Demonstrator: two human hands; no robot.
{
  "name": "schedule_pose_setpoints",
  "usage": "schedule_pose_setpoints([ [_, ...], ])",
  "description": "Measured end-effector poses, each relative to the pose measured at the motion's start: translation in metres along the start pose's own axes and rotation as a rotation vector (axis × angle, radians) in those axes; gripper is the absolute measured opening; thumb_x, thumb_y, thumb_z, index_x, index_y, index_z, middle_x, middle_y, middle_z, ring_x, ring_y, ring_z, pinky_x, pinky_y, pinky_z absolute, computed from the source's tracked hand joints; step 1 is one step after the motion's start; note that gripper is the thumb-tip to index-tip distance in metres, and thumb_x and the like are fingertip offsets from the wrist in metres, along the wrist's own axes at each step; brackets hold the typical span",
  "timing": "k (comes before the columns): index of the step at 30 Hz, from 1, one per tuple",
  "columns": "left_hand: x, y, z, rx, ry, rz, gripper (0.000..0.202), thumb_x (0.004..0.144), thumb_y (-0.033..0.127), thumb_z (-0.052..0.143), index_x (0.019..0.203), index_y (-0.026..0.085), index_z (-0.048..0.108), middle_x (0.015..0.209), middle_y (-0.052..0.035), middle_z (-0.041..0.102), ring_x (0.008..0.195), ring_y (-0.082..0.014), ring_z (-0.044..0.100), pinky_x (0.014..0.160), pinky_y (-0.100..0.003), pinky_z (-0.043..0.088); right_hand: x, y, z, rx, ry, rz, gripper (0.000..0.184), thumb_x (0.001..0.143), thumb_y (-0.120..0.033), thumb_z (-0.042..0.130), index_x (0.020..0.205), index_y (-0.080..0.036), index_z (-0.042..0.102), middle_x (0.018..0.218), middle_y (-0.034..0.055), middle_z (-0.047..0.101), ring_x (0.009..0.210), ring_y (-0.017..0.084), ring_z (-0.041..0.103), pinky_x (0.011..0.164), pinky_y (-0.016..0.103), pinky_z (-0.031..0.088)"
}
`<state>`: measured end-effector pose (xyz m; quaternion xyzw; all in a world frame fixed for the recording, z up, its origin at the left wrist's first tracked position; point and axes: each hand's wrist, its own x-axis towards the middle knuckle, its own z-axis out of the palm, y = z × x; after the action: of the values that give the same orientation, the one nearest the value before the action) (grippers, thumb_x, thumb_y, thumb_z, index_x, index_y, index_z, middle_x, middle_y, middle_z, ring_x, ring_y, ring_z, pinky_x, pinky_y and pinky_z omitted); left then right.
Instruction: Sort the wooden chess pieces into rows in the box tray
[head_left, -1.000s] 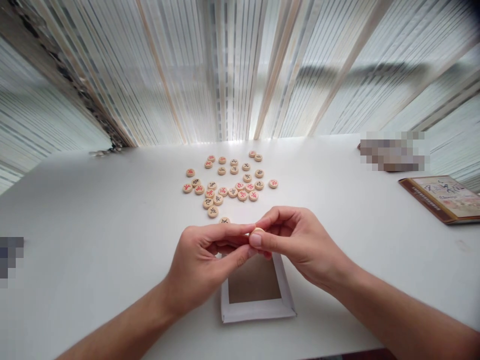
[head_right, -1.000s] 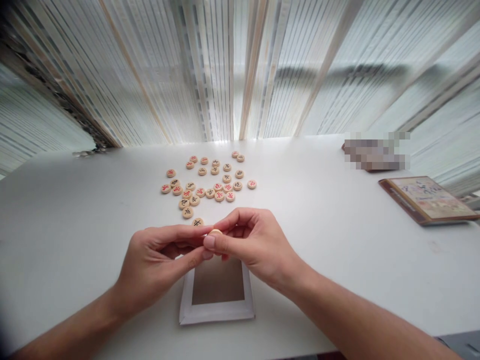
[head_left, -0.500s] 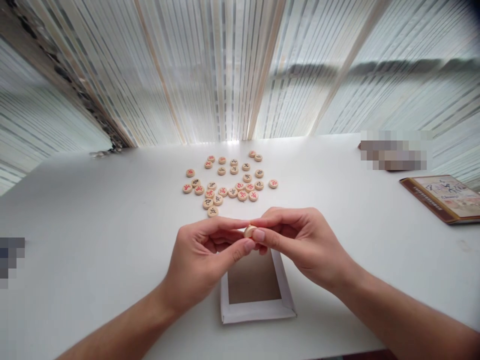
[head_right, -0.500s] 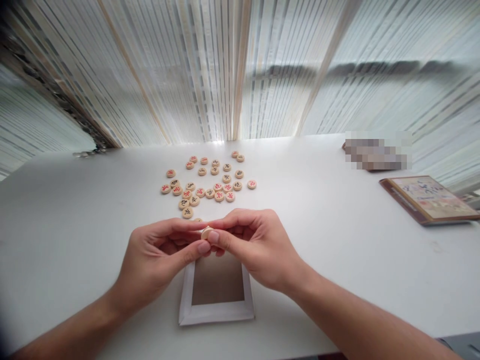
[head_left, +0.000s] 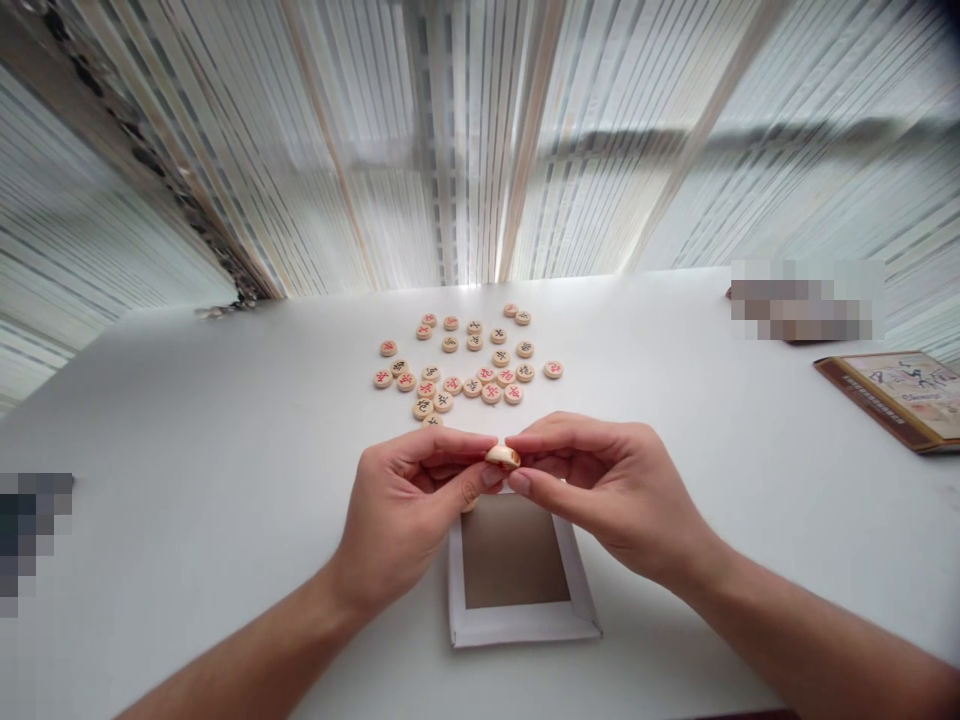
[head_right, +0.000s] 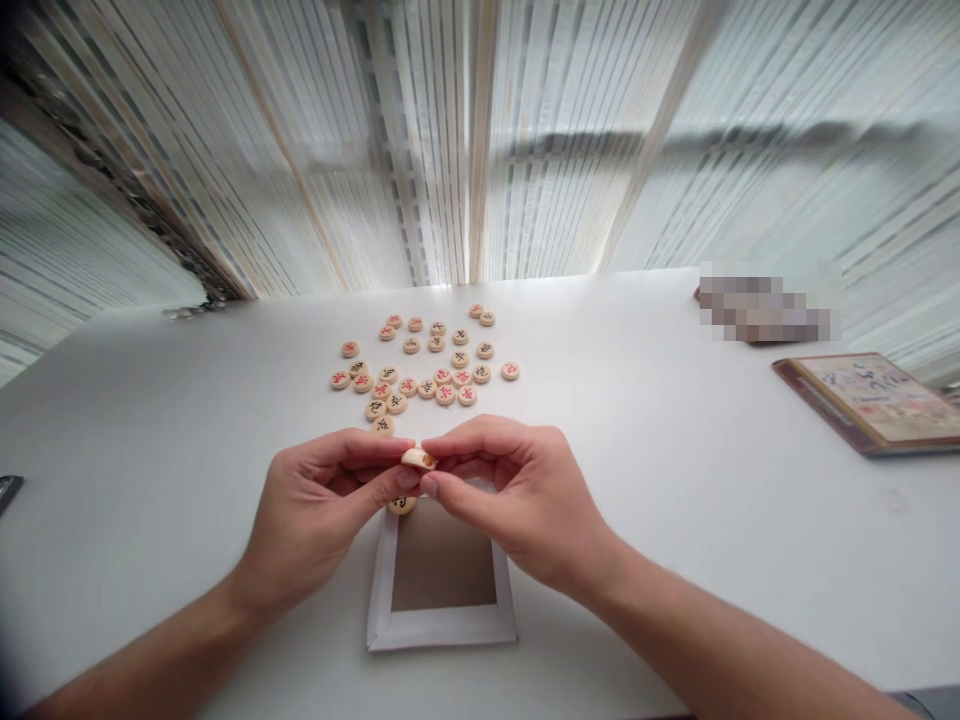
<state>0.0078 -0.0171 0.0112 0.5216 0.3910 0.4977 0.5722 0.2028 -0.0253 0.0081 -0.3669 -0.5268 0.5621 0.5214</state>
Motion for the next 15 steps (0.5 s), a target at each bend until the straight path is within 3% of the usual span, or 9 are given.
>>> schedule_pose_setpoints([
  [5,0.0,-0.0031,0.0004,0.011,0.001,0.062,0.022,0.079,0.008,0.093,0.093,0.025,0.09,0.091,-0.001,0.088,0.085,-0.0178,0.085,0.079,-0.02,0.07,-0.0003,-0.0005,-0.0009,-0.089,0.02,-0.072,0.021,0.079,-0.037,0.098,0.094,-0.024,0.09,0.092,0.009,0.083,0.084,0.024,0.078,0.076,0.035,0.068],
  [11,-0.0038,-0.0042,-0.0021,0.114,0.023,0.113,0.021,0.083,0.014,0.092,0.101,0.024,0.09,0.096,-0.003,0.088,0.087,-0.0202,0.086,0.081,-0.024,0.072,-0.0029,0.0036,-0.0011,0.004,0.03,0.03,0.027,0.076,-0.026,0.1,0.101,-0.026,0.09,0.096,0.0062,0.086,0.088,0.023,0.082,0.085,0.033,0.07],
  [15,-0.0055,-0.0038,-0.0029,0.151,0.048,0.148,0.02,0.081,0.017,0.094,0.099,0.022,0.09,0.092,-0.0034,0.088,0.08,-0.0206,0.085,0.077,-0.025,0.072,-0.0028,0.0035,-0.0009,0.104,0.026,0.058,0.028,0.075,-0.022,0.1,0.101,-0.026,0.09,0.092,0.0065,0.087,0.082,0.022,0.083,0.078,0.033,0.072],
])
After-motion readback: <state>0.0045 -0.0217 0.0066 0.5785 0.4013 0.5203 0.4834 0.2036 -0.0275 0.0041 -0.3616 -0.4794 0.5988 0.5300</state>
